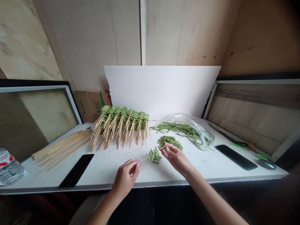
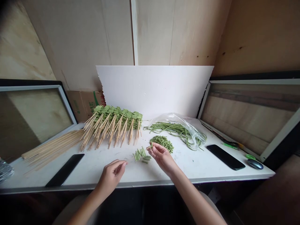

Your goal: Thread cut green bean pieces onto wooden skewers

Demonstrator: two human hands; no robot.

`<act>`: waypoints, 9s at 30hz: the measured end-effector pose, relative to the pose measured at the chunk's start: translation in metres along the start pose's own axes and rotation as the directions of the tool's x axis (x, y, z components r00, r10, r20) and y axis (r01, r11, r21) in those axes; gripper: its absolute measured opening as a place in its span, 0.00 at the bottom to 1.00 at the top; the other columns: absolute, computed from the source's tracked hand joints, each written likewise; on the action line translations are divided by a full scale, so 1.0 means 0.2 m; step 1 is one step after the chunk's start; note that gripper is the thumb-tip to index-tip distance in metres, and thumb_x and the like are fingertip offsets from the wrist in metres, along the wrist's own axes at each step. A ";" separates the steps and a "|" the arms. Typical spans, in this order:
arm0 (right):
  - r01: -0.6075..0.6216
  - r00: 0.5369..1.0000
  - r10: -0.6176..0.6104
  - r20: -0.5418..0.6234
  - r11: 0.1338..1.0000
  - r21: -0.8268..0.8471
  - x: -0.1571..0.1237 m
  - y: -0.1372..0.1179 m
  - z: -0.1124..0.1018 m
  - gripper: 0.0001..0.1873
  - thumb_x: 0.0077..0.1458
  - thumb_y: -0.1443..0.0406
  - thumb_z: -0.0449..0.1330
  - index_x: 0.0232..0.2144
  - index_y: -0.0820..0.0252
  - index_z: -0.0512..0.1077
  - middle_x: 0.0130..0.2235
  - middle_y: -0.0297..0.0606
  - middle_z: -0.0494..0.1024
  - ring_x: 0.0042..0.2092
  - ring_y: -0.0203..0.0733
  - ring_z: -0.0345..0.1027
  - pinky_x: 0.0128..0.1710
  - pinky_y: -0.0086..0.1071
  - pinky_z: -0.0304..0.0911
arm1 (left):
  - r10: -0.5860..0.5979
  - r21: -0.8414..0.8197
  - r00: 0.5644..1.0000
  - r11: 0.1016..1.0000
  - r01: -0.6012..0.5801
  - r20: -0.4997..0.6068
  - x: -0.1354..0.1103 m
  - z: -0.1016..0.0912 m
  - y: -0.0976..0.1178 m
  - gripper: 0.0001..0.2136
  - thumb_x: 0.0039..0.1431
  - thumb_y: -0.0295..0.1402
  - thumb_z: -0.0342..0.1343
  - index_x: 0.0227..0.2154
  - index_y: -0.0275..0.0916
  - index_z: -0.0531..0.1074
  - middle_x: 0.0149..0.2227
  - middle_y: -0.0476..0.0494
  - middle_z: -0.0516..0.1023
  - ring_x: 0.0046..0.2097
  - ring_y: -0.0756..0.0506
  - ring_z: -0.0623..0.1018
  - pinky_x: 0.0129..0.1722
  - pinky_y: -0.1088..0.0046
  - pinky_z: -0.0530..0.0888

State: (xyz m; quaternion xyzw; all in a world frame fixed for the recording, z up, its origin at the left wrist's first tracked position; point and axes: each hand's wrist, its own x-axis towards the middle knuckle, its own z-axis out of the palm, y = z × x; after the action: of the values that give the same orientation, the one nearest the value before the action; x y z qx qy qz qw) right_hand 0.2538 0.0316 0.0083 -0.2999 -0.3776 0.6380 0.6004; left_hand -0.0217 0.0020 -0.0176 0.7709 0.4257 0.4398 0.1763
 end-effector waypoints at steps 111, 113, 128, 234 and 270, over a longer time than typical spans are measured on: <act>0.034 0.991 -0.057 -0.121 0.982 -0.184 0.01 0.02 0.01 0.20 0.48 0.49 0.75 0.38 0.55 0.84 0.44 0.45 0.85 0.52 0.54 0.77 0.47 0.41 0.71 | 0.024 0.086 1.000 0.996 -0.023 -0.006 0.02 -0.05 0.01 0.15 0.72 0.34 0.48 0.32 0.39 0.76 0.27 0.48 0.68 0.28 0.48 0.67 0.29 0.73 0.65; 0.032 0.989 -0.059 -0.135 0.980 -0.195 0.01 0.02 0.00 0.20 0.48 0.49 0.75 0.37 0.54 0.84 0.43 0.45 0.85 0.52 0.54 0.77 0.46 0.40 0.71 | 0.026 0.088 1.000 0.996 -0.026 0.007 0.02 -0.05 0.01 0.15 0.72 0.34 0.48 0.32 0.39 0.76 0.27 0.48 0.69 0.28 0.48 0.67 0.29 0.73 0.64; 0.067 0.991 -0.099 -0.087 0.948 -0.312 0.00 -0.01 -0.01 0.20 0.49 0.48 0.74 0.35 0.57 0.85 0.39 0.47 0.86 0.47 0.52 0.80 0.41 0.36 0.72 | 0.071 0.086 0.996 0.993 -0.075 0.055 0.01 -0.05 -0.01 0.14 0.73 0.32 0.47 0.37 0.40 0.79 0.30 0.47 0.72 0.29 0.49 0.70 0.30 0.74 0.65; 0.109 0.974 -0.199 -0.111 0.835 -0.539 -0.01 0.03 0.00 0.20 0.54 0.47 0.70 0.36 0.56 0.84 0.42 0.45 0.85 0.48 0.53 0.75 0.47 0.41 0.71 | 0.099 0.175 0.995 0.979 -0.101 0.019 0.01 -0.06 0.00 0.14 0.72 0.31 0.48 0.38 0.40 0.79 0.29 0.48 0.73 0.29 0.50 0.72 0.30 0.75 0.67; 0.284 0.934 -0.220 0.281 -0.019 -0.959 0.00 0.17 -0.08 0.10 0.61 0.62 0.60 0.34 0.54 0.82 0.38 0.42 0.83 0.44 0.55 0.70 0.43 0.44 0.64 | 0.003 0.124 0.999 0.992 0.004 -0.055 0.02 -0.05 -0.05 0.14 0.73 0.35 0.48 0.40 0.40 0.80 0.31 0.46 0.75 0.29 0.48 0.71 0.32 0.73 0.68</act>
State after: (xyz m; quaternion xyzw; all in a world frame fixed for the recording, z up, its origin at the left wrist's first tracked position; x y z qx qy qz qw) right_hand 0.2480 0.0346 -0.0290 -0.5418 -0.7729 0.0844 0.3194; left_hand -0.0339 0.0104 -0.0164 0.7680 0.4569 0.4334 0.1163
